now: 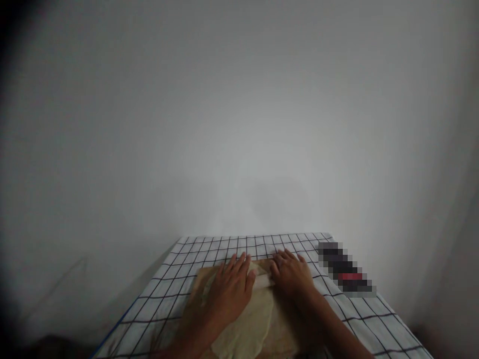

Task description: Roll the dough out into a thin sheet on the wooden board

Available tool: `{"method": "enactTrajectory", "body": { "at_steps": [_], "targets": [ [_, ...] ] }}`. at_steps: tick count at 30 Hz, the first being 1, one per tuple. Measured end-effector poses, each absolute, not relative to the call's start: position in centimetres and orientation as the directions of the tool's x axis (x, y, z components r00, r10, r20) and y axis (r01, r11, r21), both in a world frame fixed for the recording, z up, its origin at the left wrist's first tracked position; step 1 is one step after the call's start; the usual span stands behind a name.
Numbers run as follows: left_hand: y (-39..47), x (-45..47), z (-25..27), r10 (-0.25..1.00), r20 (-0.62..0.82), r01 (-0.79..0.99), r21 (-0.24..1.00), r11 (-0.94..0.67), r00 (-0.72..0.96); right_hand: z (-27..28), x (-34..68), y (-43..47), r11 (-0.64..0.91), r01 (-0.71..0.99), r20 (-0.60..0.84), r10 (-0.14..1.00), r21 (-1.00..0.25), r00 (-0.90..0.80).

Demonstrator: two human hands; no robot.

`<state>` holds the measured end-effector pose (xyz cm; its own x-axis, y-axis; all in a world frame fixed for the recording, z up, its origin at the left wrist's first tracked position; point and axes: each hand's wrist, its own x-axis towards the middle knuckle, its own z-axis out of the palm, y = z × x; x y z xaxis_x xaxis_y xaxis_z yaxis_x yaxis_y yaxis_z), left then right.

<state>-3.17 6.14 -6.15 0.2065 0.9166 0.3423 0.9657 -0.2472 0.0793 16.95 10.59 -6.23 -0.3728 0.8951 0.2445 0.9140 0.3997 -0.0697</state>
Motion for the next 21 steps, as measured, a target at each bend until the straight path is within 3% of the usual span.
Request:
{"method": "enactTrajectory", "body": {
  "at_steps": [4,14,21],
  "targets": [
    [8.0,-3.4,-5.6,0.935,0.293,0.978,0.008,-0.208,0.197,-5.9,16.4,12.7,0.358,0.924,0.250,0.915,-0.133,-0.318],
    [9.6,-4.4,-5.4,0.899,0.291,0.944,-0.071,-0.322,0.329,-7.8,16.5,7.3,0.326,0.929,0.391,0.889,-0.177,-0.237],
    [6.4,-3.3,-5.9,0.922,0.331,0.979,-0.092,-0.182,0.202,-5.8,16.0,11.4,0.340,0.918,0.302,0.914,-0.204,-0.272]
  ]
}}
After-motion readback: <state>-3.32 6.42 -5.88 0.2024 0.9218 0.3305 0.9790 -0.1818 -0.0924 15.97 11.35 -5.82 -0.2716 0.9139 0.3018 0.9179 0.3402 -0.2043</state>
